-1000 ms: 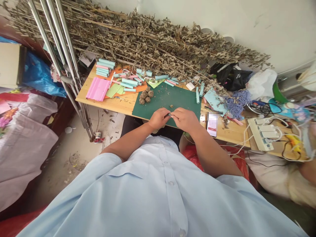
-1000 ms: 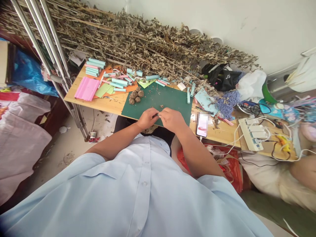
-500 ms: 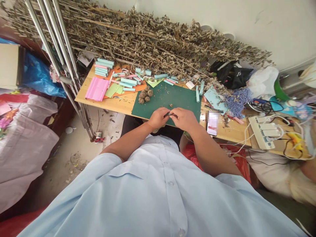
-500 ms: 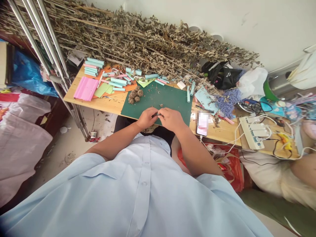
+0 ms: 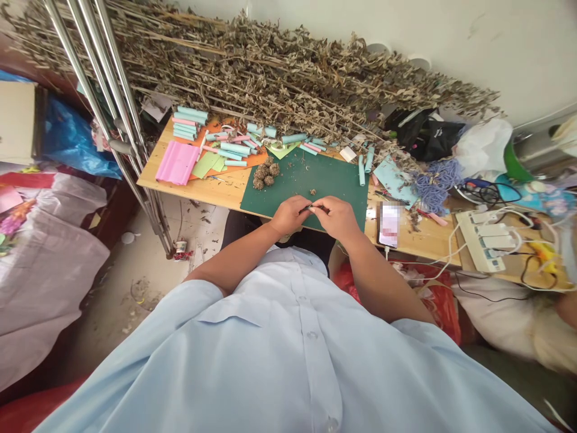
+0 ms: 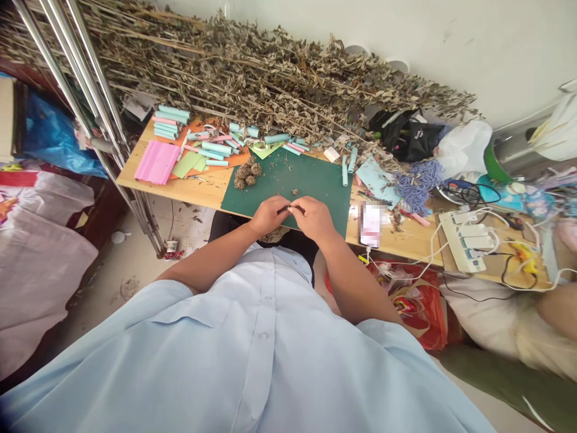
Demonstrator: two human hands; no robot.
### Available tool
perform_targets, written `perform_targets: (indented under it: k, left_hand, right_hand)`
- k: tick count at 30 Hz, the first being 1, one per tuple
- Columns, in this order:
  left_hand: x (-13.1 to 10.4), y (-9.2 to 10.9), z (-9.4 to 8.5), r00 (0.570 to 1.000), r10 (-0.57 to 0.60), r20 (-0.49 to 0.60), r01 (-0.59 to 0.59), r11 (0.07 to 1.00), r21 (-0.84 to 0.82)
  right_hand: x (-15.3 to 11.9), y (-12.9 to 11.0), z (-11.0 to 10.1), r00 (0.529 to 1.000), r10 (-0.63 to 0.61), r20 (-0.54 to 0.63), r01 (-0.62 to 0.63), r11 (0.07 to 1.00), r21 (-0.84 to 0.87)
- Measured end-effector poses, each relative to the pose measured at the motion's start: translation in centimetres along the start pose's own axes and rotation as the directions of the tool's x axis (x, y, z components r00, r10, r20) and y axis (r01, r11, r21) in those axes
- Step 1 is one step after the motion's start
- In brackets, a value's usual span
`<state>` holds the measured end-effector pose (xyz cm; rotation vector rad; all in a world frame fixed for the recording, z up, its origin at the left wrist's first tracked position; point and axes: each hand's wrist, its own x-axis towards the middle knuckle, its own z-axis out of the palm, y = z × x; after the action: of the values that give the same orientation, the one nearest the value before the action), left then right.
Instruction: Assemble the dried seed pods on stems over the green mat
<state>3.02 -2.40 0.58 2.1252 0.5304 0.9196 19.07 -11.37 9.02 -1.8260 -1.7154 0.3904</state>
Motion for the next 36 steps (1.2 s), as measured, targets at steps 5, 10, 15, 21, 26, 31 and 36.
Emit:
perform_targets:
  k: [5,10,15,21,26,31,36]
  left_hand:
    - [0.0,0.0,0.1,0.999,0.040,-0.018,-0.040,0.999,0.027]
    - [0.0,0.1,0.0,0.999,0.039,-0.022,-0.038,0.999,0.026]
    - [0.0,0.0,0.0,0.999,0.046,-0.021,-0.046,0.999,0.024]
    - [0.0,0.1,0.0,0.999,0.028,-0.029,-0.027,1.000,0.013]
    - [0.0,0.2,0.1,0.998,-0.006,-0.067,0.006,1.000,0.004]
    - [0.0,-0.1,0.4,0.995,-0.035,-0.091,0.038,0.999,0.033]
    - [0.1,-0.3,0.4,0.996,-0.040,-0.076,0.044,0.998,0.041]
  right_hand:
    - [-0.2,-0.3,-0.1,0.994,-0.106,-0.022,0.105,0.993,-0.045]
    - [-0.5,0.0,-0.1,0.995,-0.069,-0.070,0.063,0.994,-0.088]
    - [-0.8,-0.5,-0.1,0.996,-0.091,-0.017,0.089,0.989,-0.119]
    - [-0.5,0.3,-1.2,0.996,-0.074,-0.051,0.067,0.989,-0.132]
    - [-0.5,3.4,-1.0,0.999,0.036,-0.034,-0.041,0.990,-0.135]
    - [-1.2,4.2,1.1,0.993,0.072,0.092,-0.053,0.980,-0.193]
    - [-1.2,3.5,2.5,0.990,0.094,0.103,-0.056,0.945,-0.322]
